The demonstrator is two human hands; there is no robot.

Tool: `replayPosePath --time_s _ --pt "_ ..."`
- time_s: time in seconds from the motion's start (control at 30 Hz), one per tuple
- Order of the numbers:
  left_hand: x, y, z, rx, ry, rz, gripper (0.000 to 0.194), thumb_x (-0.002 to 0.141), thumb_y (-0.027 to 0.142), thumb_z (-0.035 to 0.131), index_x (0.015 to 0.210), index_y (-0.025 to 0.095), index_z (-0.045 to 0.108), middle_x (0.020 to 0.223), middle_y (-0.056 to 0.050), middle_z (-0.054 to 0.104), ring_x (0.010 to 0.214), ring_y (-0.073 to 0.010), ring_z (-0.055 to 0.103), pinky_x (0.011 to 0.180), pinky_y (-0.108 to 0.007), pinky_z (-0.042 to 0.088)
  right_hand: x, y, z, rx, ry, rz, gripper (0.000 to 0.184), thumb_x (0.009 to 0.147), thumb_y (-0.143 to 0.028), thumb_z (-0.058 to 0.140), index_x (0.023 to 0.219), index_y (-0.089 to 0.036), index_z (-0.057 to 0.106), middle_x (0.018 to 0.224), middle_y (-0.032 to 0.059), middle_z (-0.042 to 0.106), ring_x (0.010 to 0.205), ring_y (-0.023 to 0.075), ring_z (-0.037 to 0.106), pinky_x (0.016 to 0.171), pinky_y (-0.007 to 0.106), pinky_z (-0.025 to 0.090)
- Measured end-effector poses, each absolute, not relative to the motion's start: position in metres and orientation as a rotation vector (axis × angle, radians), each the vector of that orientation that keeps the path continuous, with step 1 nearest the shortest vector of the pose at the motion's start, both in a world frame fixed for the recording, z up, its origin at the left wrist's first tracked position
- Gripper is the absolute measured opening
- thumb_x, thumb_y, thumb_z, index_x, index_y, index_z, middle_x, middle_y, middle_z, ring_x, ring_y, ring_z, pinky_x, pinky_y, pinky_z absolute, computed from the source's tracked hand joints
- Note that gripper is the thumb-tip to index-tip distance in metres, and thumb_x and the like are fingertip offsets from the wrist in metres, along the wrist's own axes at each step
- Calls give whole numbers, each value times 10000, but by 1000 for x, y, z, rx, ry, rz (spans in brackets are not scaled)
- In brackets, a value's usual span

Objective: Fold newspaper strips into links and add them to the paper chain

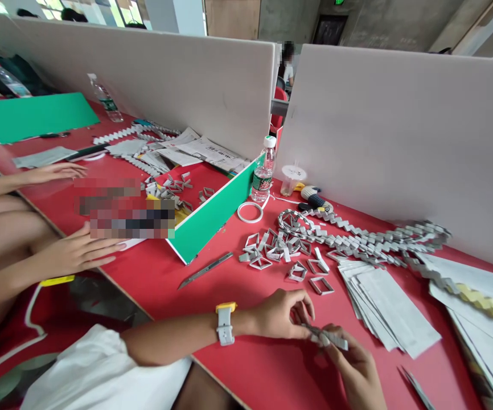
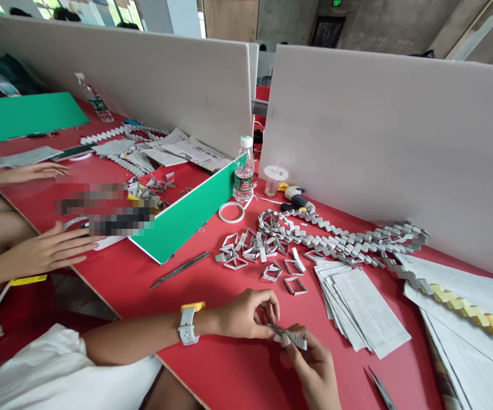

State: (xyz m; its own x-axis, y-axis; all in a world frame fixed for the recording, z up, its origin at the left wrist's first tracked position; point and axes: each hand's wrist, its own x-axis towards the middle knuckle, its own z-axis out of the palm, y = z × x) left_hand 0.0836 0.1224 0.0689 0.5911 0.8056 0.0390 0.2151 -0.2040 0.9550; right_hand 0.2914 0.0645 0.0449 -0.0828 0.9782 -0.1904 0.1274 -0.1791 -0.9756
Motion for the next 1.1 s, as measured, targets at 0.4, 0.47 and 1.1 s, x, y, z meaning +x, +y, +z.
replayPosePath --time_s 0.4,0.47,1.1 --pt "86 123 64 1456 707 629 233 834 238 672 1063 196 666 945 34 741 803 -75 682 745 -195 512 290 68 46 -1527 -1104 1320 396 707 -564 782 686 -179 690 641 40 619 601 163 547 576 265 452" --pt "87 123 60 1412 742 645 221 829 248 687 1044 197 674 951 29 746 858 -94 692 772 -210 514 291 67 45 -1507 -1073 1337 396 706 -561 785 683 -178 686 621 32 606 583 151 528 565 259 440" --pt "84 124 67 1578 861 578 211 855 288 623 1056 256 675 896 72 712 817 -71 645 760 -183 500 285 68 52 -1525 -1097 1397 451 673 -604 794 695 -163 700 613 15 566 591 137 496 570 258 425"
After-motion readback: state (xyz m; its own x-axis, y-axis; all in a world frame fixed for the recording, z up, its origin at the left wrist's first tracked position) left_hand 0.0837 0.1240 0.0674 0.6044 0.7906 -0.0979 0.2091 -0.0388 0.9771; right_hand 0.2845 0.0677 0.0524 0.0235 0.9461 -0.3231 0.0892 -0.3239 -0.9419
